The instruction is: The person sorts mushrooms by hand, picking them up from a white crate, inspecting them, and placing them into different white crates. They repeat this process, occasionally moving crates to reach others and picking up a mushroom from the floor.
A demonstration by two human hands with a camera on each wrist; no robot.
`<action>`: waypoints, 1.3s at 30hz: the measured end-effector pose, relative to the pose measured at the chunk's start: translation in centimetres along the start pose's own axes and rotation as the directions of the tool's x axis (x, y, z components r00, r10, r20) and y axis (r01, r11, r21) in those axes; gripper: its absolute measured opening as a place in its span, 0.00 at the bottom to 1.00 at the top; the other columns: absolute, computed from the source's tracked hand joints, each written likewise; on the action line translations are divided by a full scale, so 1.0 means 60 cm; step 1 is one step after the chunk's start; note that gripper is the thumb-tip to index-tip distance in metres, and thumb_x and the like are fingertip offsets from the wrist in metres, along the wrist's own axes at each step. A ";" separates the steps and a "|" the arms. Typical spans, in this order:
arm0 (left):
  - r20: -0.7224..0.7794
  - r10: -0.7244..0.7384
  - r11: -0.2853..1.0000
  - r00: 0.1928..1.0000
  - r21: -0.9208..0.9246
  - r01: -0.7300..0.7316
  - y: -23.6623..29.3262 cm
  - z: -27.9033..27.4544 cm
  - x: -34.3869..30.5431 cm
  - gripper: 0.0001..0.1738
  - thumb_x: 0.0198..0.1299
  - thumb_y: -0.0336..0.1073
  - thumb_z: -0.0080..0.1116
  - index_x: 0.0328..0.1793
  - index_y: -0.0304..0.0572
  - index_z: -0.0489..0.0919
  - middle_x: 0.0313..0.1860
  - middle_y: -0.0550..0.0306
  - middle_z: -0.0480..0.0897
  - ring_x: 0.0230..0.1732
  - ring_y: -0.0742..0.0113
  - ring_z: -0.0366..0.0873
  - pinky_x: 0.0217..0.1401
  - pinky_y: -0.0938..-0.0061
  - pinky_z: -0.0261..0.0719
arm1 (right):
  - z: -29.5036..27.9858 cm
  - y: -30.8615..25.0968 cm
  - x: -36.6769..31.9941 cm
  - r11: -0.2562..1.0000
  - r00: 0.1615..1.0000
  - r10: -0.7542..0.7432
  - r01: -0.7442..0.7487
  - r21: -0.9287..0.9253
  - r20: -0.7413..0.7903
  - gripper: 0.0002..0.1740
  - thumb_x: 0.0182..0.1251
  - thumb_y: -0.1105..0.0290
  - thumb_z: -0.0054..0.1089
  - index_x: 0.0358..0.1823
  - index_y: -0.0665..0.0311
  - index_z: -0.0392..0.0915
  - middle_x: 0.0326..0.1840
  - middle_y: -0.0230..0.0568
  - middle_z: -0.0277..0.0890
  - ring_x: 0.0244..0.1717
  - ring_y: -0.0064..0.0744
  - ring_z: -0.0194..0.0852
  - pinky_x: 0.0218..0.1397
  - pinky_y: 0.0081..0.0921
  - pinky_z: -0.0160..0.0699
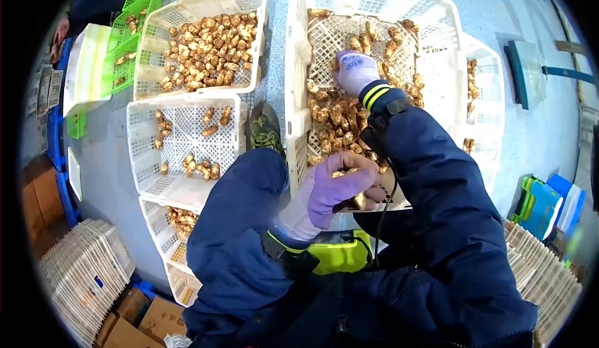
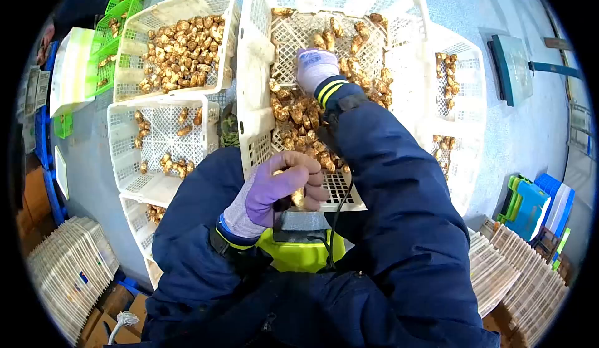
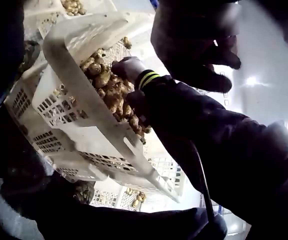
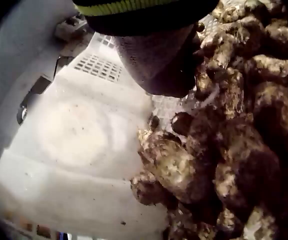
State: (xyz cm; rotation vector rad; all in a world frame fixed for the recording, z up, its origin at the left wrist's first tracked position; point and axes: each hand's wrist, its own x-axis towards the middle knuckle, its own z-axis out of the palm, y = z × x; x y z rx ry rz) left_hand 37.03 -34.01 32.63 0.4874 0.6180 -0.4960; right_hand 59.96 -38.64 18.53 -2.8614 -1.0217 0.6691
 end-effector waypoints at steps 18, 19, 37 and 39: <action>-0.023 0.213 0.966 0.977 0.156 -0.207 -0.017 -0.014 0.017 0.24 0.66 0.46 0.55 0.58 0.34 0.72 0.47 0.48 0.78 0.44 0.62 0.81 0.43 0.70 0.85 | -0.138 0.156 -0.127 0.984 0.988 0.018 0.011 0.180 -0.155 0.20 0.67 0.63 0.51 0.57 0.62 0.75 0.48 0.54 0.80 0.48 0.49 0.80 0.51 0.43 0.78; 0.026 0.273 0.947 0.962 0.170 -0.274 -0.019 -0.013 0.018 0.24 0.66 0.46 0.54 0.58 0.33 0.72 0.49 0.47 0.78 0.46 0.60 0.81 0.45 0.69 0.85 | -0.127 0.160 -0.110 0.996 0.999 0.047 -0.049 -0.074 -0.027 0.22 0.65 0.68 0.48 0.60 0.62 0.72 0.56 0.54 0.76 0.54 0.49 0.77 0.57 0.42 0.76; 0.118 0.144 0.953 0.982 0.252 -0.170 -0.042 -0.011 0.015 0.09 0.61 0.30 0.60 0.45 0.35 0.78 0.39 0.54 0.80 0.38 0.67 0.81 0.43 0.75 0.82 | -0.064 0.174 -0.090 0.989 0.987 0.150 -0.150 -0.007 -0.057 0.20 0.63 0.70 0.49 0.57 0.56 0.78 0.41 0.52 0.82 0.47 0.49 0.81 0.53 0.40 0.78; 0.016 0.034 0.988 0.999 0.147 -0.036 -0.033 -0.003 0.010 0.10 0.61 0.31 0.61 0.45 0.34 0.77 0.40 0.52 0.80 0.37 0.68 0.80 0.42 0.75 0.82 | -0.083 0.179 -0.077 0.974 0.978 0.183 -0.195 -0.117 -0.104 0.18 0.62 0.70 0.49 0.51 0.56 0.81 0.42 0.51 0.83 0.48 0.49 0.80 0.56 0.41 0.75</action>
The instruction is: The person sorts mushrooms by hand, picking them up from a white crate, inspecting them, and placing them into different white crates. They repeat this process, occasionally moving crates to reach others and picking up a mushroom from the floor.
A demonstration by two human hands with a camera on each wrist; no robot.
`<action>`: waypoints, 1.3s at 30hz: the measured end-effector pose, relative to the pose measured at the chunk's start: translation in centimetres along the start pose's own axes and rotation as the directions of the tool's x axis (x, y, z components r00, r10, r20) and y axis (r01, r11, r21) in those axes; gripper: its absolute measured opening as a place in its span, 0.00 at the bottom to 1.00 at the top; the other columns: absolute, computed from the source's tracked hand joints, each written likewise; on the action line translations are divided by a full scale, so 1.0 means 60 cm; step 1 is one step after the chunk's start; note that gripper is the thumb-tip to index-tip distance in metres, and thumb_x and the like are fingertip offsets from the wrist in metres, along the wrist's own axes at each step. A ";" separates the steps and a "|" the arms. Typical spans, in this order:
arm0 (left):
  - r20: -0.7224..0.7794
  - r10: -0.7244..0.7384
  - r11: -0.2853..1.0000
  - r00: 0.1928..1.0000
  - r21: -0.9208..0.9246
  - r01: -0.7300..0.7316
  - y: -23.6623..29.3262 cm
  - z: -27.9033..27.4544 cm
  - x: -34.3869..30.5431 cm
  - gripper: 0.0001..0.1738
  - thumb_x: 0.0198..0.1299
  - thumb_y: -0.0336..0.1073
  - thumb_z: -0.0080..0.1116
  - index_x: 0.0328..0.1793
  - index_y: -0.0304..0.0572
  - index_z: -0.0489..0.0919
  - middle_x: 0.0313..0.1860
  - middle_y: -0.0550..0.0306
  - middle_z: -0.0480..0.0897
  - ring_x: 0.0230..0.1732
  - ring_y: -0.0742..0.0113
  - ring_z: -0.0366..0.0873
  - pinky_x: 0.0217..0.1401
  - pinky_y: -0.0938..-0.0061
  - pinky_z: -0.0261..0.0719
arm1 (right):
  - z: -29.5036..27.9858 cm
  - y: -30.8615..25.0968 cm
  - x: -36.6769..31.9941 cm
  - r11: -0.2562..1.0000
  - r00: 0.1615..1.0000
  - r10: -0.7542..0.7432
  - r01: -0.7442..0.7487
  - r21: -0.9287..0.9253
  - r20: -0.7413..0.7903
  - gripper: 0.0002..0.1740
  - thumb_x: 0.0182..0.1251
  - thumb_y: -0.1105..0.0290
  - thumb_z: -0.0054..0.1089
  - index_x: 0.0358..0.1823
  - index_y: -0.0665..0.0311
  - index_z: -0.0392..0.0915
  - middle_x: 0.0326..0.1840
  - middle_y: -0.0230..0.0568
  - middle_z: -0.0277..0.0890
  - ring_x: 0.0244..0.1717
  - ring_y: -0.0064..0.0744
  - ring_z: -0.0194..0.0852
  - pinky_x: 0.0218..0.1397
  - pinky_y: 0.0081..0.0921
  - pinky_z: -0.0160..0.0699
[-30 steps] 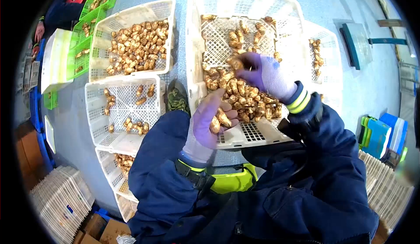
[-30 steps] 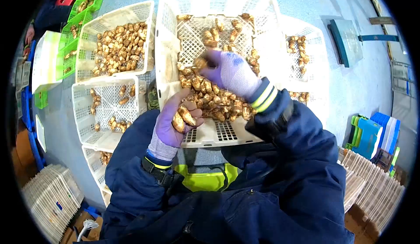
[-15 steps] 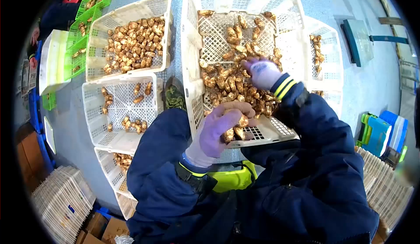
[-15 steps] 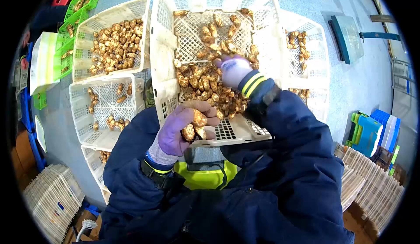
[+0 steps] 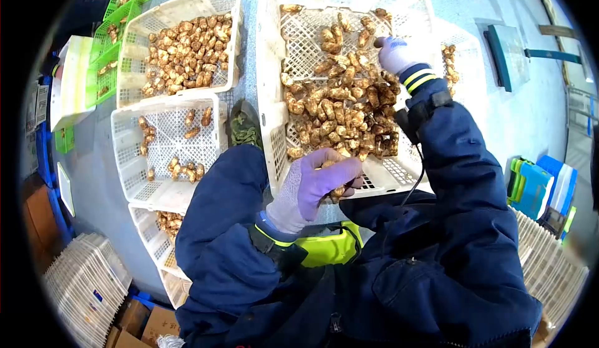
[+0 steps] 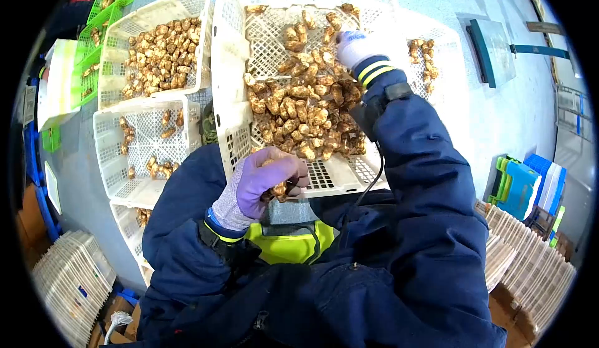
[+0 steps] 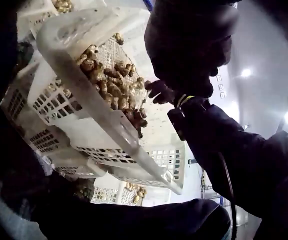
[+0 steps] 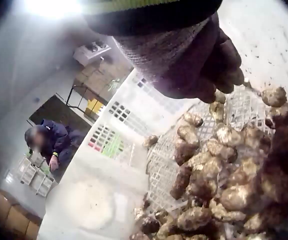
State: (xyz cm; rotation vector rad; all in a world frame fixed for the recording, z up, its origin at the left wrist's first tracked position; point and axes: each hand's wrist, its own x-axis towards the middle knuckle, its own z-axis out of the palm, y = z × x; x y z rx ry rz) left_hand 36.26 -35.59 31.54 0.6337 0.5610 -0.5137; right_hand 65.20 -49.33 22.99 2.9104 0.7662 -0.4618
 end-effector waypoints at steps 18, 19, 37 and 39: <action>-0.029 0.285 0.946 0.958 0.170 -0.277 0.004 -0.022 0.008 0.34 0.60 0.46 0.60 0.68 0.35 0.67 0.54 0.52 0.78 0.43 0.70 0.79 0.41 0.78 0.81 | 0.089 0.005 0.037 0.956 0.932 0.281 -0.252 -0.149 0.230 0.24 0.60 0.69 0.55 0.59 0.61 0.70 0.62 0.55 0.71 0.63 0.56 0.70 0.63 0.46 0.71; -0.108 0.186 0.980 0.977 0.089 -0.177 0.020 -0.011 0.002 0.37 0.60 0.48 0.60 0.71 0.36 0.65 0.57 0.50 0.77 0.44 0.68 0.80 0.42 0.77 0.81 | 0.079 0.008 0.034 0.953 0.925 0.293 -0.262 -0.153 0.242 0.25 0.58 0.71 0.56 0.59 0.62 0.70 0.61 0.58 0.71 0.63 0.57 0.70 0.63 0.45 0.72; 0.113 0.232 0.962 0.966 0.118 -0.245 0.022 -0.020 0.010 0.29 0.60 0.41 0.62 0.66 0.37 0.70 0.55 0.50 0.79 0.46 0.68 0.81 0.47 0.76 0.79 | 0.058 0.009 0.027 0.989 0.950 0.113 -0.080 -0.124 0.291 0.25 0.63 0.54 0.53 0.51 0.67 0.77 0.50 0.58 0.79 0.53 0.54 0.78 0.57 0.45 0.75; 0.035 0.328 0.930 0.944 0.163 -0.329 0.022 -0.016 0.009 0.26 0.65 0.44 0.56 0.63 0.35 0.71 0.50 0.48 0.81 0.43 0.65 0.83 0.39 0.76 0.83 | 0.075 -0.018 0.009 0.984 0.929 0.165 -0.132 -0.121 0.330 0.23 0.62 0.60 0.51 0.56 0.63 0.77 0.59 0.52 0.76 0.60 0.52 0.74 0.64 0.45 0.70</action>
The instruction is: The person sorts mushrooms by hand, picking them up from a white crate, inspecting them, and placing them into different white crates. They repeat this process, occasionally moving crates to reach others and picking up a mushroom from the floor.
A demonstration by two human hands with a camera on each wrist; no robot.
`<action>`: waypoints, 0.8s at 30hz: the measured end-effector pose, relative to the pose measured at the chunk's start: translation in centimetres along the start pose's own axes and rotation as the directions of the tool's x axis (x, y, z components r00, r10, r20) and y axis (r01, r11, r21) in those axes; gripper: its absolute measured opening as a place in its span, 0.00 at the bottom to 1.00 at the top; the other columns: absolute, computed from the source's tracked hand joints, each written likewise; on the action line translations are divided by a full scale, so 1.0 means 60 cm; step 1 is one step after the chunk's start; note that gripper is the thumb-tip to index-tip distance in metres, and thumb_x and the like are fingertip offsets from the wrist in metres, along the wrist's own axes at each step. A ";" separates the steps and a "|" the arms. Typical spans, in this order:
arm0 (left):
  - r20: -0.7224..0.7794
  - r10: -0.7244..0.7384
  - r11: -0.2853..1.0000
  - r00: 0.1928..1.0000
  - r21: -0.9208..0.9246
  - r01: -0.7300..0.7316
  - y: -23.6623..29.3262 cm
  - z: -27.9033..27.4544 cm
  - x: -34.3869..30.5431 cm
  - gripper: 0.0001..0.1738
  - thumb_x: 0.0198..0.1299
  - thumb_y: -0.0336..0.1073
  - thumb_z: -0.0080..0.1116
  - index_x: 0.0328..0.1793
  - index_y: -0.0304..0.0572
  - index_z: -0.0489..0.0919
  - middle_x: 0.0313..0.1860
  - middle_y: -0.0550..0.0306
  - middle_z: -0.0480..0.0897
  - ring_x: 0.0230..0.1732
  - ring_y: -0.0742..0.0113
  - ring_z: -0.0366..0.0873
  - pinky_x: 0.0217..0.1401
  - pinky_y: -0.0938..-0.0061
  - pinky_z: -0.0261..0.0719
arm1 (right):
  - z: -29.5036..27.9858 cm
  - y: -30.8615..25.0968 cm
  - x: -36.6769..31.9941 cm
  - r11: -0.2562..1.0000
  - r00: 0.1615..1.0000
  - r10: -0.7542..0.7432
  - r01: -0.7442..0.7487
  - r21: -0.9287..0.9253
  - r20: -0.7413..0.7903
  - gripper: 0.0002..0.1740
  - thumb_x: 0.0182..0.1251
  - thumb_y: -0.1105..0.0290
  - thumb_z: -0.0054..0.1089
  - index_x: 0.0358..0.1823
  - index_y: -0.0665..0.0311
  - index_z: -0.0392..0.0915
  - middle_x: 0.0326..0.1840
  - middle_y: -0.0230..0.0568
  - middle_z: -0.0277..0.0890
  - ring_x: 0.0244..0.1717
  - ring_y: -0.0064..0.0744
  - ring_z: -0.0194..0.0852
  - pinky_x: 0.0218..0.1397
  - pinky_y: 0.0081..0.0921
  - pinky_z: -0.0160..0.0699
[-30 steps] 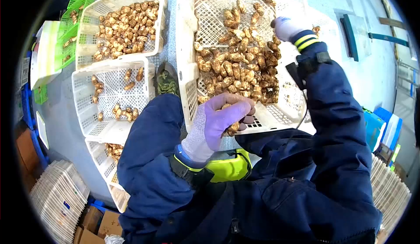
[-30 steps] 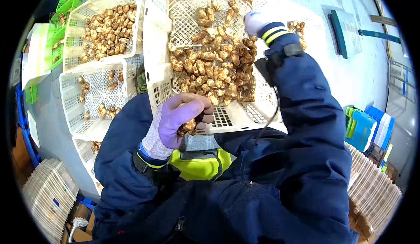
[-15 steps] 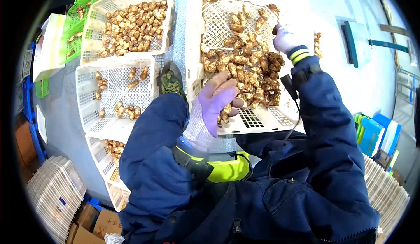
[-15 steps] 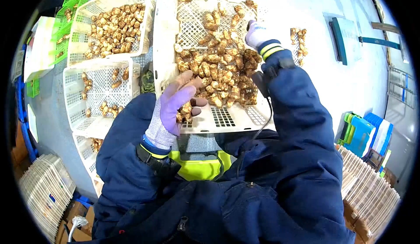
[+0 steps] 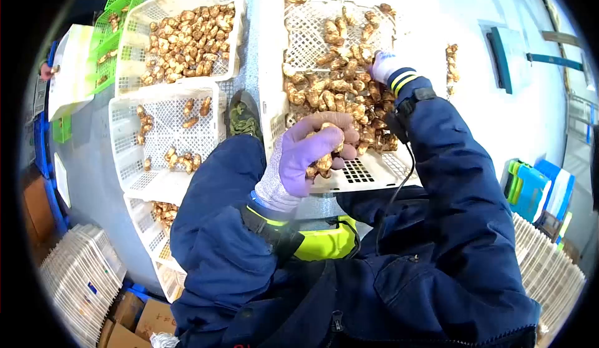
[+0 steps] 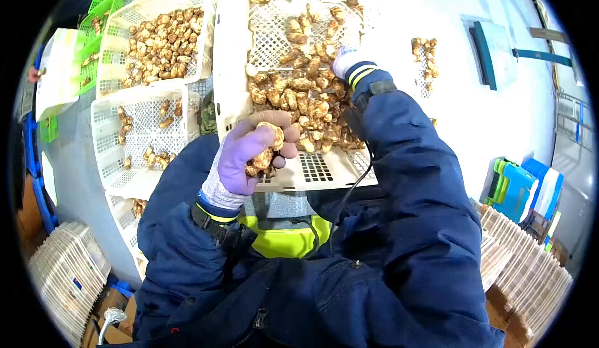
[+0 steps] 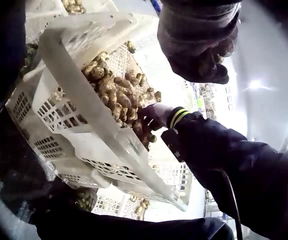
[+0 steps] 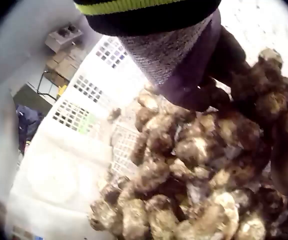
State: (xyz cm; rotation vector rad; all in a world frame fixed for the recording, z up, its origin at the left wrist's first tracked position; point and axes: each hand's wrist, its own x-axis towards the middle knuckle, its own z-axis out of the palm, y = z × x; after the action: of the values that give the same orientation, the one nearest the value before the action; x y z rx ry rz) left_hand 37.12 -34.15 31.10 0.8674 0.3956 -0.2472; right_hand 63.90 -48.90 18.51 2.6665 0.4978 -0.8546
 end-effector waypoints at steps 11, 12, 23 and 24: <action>0.007 -0.003 0.824 1.000 -0.567 0.006 0.000 0.010 0.022 0.32 0.70 0.56 0.43 0.64 0.34 0.71 0.51 0.40 0.81 0.41 0.55 0.84 0.35 0.69 0.86 | -0.066 0.096 -0.166 -0.138 0.778 -0.597 0.143 0.980 -0.198 0.27 0.68 0.72 0.53 0.67 0.71 0.64 0.40 0.45 0.81 0.37 0.35 0.84 0.41 0.27 0.86; 0.043 0.001 0.824 0.999 -0.565 0.024 0.001 0.018 0.025 0.30 0.70 0.56 0.42 0.64 0.38 0.72 0.50 0.43 0.81 0.40 0.57 0.83 0.32 0.69 0.85 | -0.066 0.109 -0.187 -0.187 0.743 -0.627 0.147 0.971 -0.234 0.27 0.68 0.72 0.52 0.67 0.72 0.64 0.42 0.45 0.81 0.38 0.35 0.84 0.41 0.26 0.86; 0.176 -0.065 0.882 0.982 -0.451 0.139 -0.045 0.133 0.054 0.28 0.68 0.52 0.48 0.65 0.38 0.70 0.51 0.45 0.81 0.41 0.58 0.83 0.35 0.71 0.86 | -0.045 0.264 -0.456 -0.226 0.868 -0.243 0.383 0.895 -0.433 0.34 0.63 0.61 0.58 0.67 0.73 0.64 0.48 0.49 0.79 0.42 0.30 0.80 0.50 0.22 0.78; 0.115 -0.079 0.918 0.990 -0.378 0.117 -0.050 0.146 0.057 0.29 0.68 0.57 0.48 0.60 0.39 0.73 0.46 0.47 0.83 0.39 0.59 0.83 0.34 0.69 0.84 | -0.006 0.323 -0.452 -0.237 0.867 -0.246 0.379 0.894 -0.433 0.34 0.64 0.59 0.58 0.66 0.72 0.64 0.48 0.47 0.78 0.43 0.30 0.77 0.49 0.23 0.75</action>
State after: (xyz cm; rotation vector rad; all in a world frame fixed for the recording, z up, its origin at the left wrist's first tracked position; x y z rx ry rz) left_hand 41.18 -43.01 32.62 0.4466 0.3806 -0.2915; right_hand 51.30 -72.43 38.43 4.1324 0.8094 -1.9560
